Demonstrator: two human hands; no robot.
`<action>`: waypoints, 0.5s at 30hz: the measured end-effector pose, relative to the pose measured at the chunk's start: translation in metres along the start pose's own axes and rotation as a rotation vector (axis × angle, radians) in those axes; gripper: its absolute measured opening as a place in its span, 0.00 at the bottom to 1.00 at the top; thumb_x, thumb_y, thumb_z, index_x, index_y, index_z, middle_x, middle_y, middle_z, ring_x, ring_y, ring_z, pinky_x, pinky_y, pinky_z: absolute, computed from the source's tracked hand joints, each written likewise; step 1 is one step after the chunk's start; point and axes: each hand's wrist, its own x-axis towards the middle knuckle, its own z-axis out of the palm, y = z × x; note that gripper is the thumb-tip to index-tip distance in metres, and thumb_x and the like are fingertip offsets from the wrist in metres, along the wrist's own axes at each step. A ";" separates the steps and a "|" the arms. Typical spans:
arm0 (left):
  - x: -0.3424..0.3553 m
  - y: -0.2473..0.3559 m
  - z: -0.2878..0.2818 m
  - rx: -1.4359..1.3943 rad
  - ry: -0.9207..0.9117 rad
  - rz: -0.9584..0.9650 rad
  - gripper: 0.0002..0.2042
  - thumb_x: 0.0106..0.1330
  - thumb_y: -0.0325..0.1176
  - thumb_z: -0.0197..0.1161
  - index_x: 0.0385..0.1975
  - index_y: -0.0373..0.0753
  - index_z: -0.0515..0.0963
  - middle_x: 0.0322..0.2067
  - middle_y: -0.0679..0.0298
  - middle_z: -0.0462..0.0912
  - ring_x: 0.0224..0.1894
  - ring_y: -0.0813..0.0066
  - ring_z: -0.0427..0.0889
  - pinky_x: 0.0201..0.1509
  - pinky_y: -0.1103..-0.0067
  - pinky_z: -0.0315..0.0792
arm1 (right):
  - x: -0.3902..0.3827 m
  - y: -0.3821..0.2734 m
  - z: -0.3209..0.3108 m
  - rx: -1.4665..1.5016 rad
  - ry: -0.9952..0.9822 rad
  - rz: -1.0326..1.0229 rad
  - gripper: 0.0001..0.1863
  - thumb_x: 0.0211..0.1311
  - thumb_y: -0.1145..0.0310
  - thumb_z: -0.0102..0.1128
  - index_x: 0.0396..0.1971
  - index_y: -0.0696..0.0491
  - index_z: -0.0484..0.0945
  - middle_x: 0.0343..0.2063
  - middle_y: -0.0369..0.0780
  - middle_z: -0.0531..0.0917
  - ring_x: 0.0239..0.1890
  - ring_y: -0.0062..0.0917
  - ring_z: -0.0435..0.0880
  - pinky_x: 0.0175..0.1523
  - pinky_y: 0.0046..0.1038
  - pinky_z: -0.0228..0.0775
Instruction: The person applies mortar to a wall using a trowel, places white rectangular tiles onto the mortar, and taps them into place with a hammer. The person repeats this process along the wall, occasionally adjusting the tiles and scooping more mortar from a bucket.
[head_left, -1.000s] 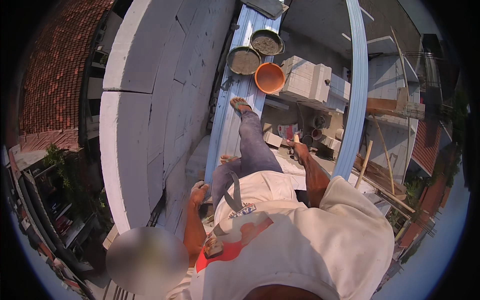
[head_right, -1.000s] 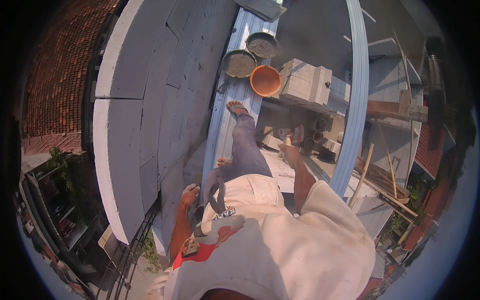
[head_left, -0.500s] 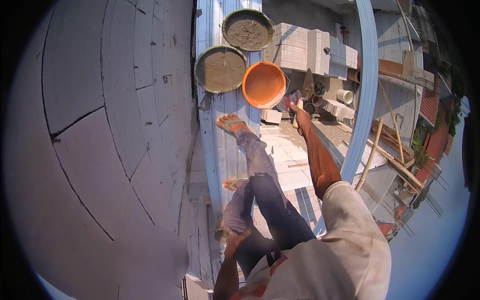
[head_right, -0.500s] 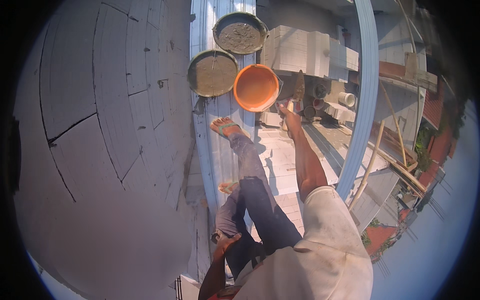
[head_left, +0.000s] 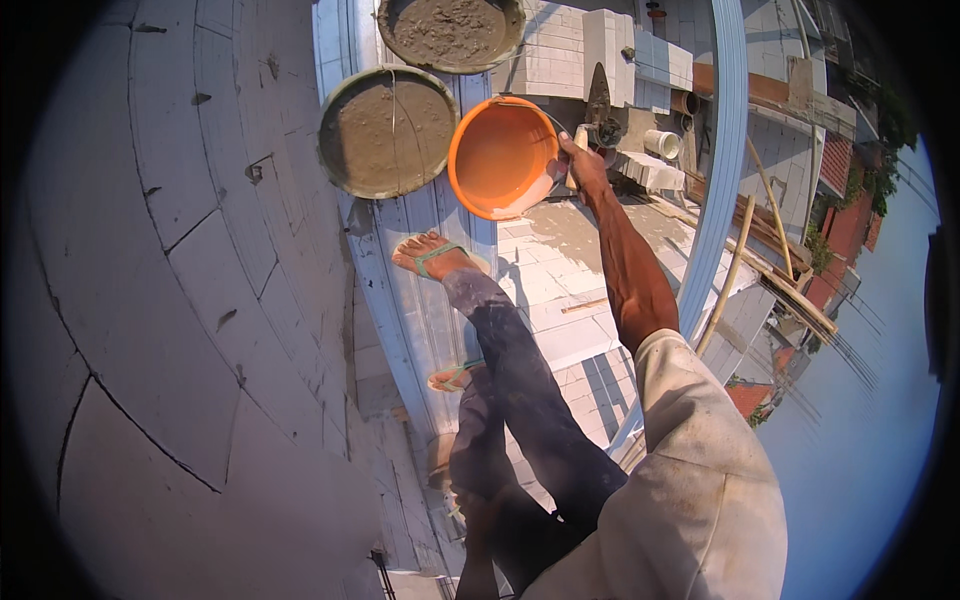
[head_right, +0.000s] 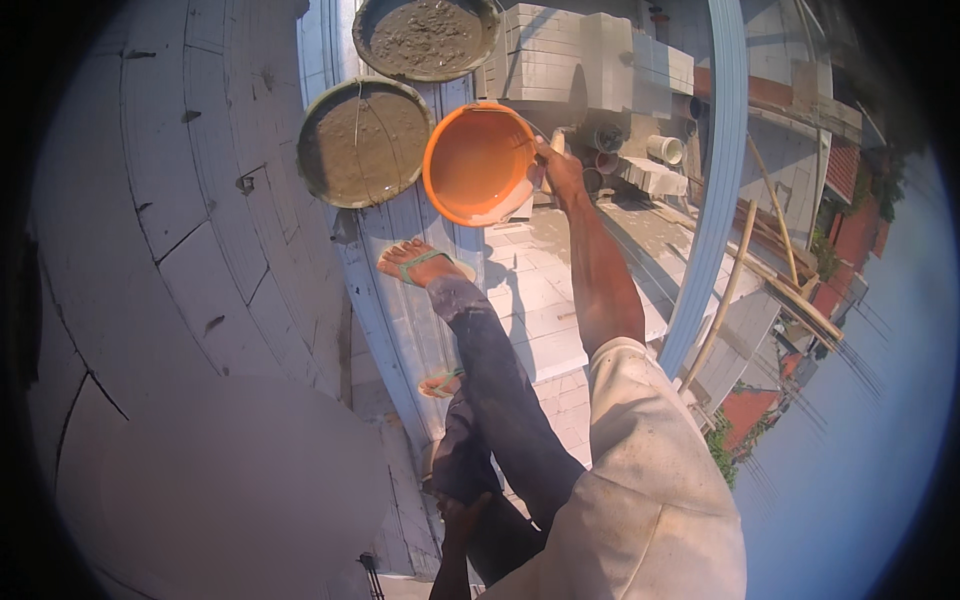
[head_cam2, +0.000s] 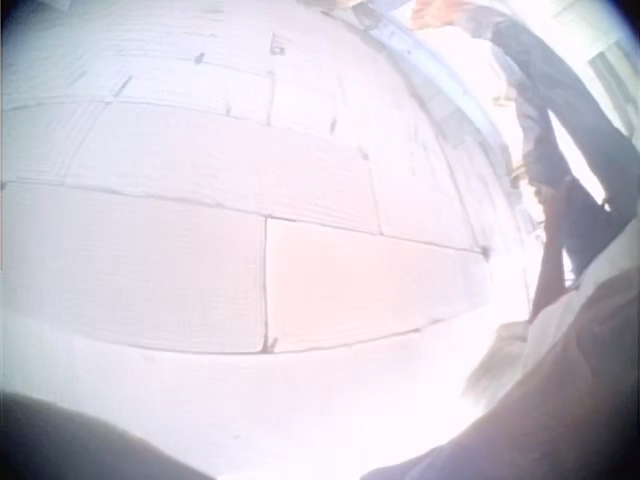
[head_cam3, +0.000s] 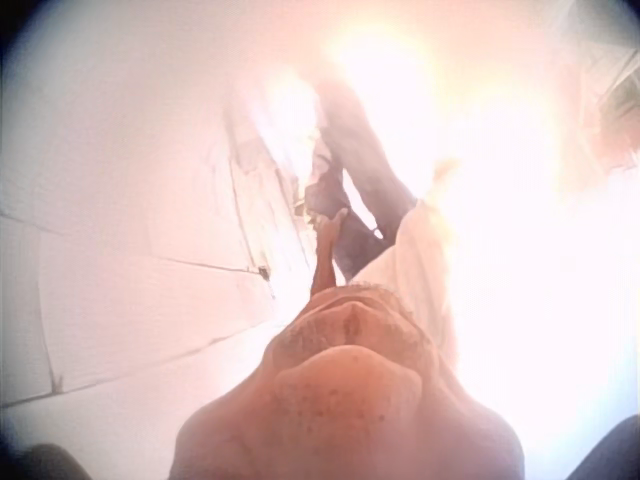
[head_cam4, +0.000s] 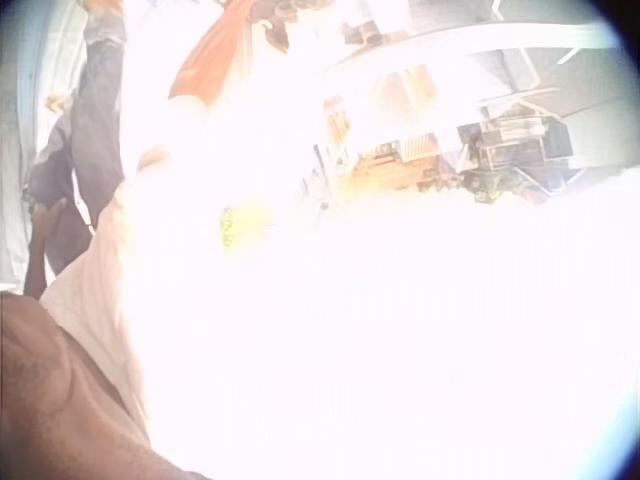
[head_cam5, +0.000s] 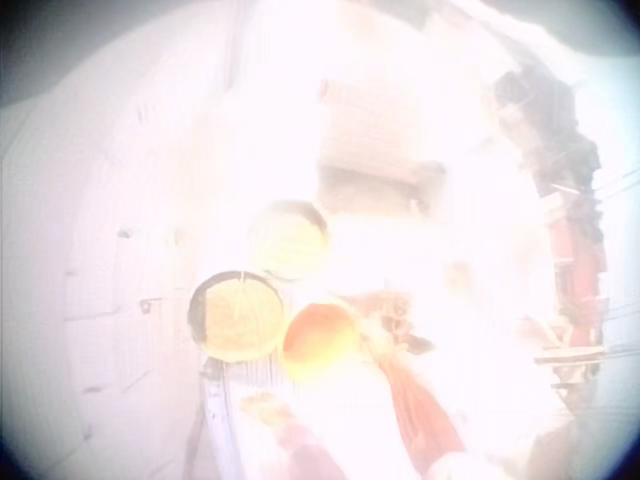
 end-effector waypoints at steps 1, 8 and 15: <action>0.000 -0.002 0.002 -0.014 -0.030 0.020 0.77 0.46 0.68 0.79 0.74 0.19 0.28 0.74 0.25 0.44 0.78 0.34 0.48 0.80 0.61 0.53 | -0.009 0.002 -0.006 0.072 -0.017 -0.024 0.26 0.65 0.47 0.72 0.43 0.59 0.84 0.37 0.38 0.85 0.37 0.23 0.82 0.45 0.29 0.74; 0.012 -0.019 0.004 0.112 0.033 0.151 0.68 0.54 0.66 0.74 0.74 0.15 0.38 0.68 0.27 0.64 0.73 0.43 0.67 0.73 0.64 0.65 | -0.138 -0.020 0.002 0.135 -0.328 -0.285 0.16 0.63 0.58 0.73 0.36 0.57 0.83 0.27 0.35 0.82 0.31 0.20 0.79 0.41 0.27 0.71; -0.018 -0.011 -0.006 -0.019 0.090 0.186 0.63 0.57 0.67 0.70 0.74 0.18 0.45 0.67 0.28 0.66 0.72 0.42 0.68 0.74 0.63 0.64 | -0.168 -0.025 0.019 0.231 -0.168 -0.301 0.13 0.61 0.62 0.73 0.33 0.56 0.81 0.24 0.33 0.79 0.25 0.20 0.76 0.33 0.26 0.67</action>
